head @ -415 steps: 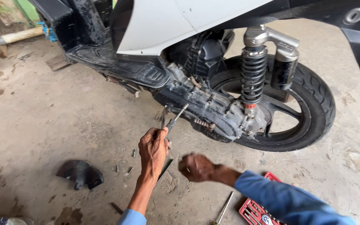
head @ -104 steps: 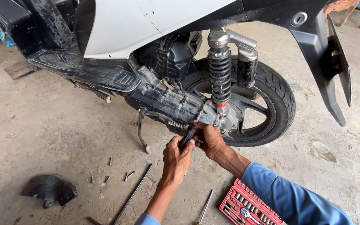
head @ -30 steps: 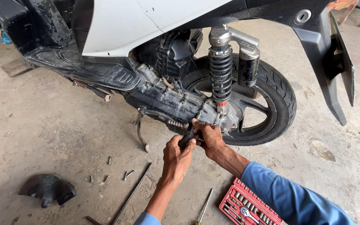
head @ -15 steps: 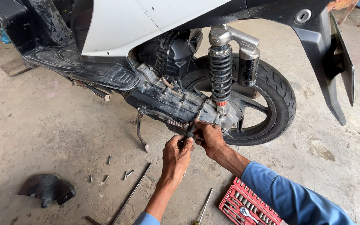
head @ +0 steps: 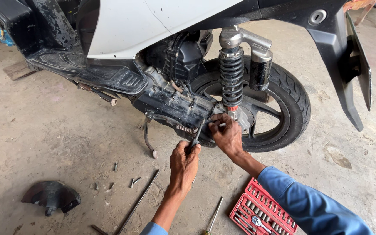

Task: The person crouches beside a scooter and uses a screwdriver and socket tools to loosen and remove bolts from the scooter's engine cover and lower body panels. They work bolt by bolt, placing removed fasteners on the concrete floor and repositioning around the rear wheel and shock absorber.

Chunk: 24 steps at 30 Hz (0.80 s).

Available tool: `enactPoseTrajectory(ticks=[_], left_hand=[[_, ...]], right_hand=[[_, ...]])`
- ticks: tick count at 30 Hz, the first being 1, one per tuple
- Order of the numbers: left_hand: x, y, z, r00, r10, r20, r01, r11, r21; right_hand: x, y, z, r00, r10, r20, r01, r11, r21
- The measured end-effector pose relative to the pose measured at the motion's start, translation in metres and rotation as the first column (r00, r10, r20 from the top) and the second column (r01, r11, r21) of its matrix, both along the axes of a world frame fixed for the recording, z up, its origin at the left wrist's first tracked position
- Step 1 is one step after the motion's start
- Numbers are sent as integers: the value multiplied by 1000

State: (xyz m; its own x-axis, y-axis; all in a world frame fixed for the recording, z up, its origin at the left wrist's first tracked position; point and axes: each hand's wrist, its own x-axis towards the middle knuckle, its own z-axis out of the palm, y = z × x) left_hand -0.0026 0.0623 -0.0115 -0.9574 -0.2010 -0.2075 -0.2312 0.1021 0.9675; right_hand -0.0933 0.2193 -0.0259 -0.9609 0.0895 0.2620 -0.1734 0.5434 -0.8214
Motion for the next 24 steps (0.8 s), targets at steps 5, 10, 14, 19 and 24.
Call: enactPoseTrajectory(ticks=[5, 10, 14, 19, 24], left_hand=[[0, 1, 5, 997, 26, -72, -29, 999, -43], [1, -5, 12, 999, 28, -35, -31, 995, -98], [-1, -9, 14, 998, -8, -57, -1, 989, -150], [-6, -12, 10, 993, 0, -116, -20, 985, -171], [-7, -12, 6, 994, -2, -109, -13, 990, -142]], right_hand=[[6, -5, 16, 992, 33, -120, -9, 981, 192], [5, -6, 21, 983, 97, -157, -57, 968, 245], [-3, -3, 22, 989, 97, -115, -73, 978, 197], [-3, -1, 24, 944, 187, -271, -101, 948, 301], [-2, 1, 25, 914, 267, -306, -146, 919, 366]])
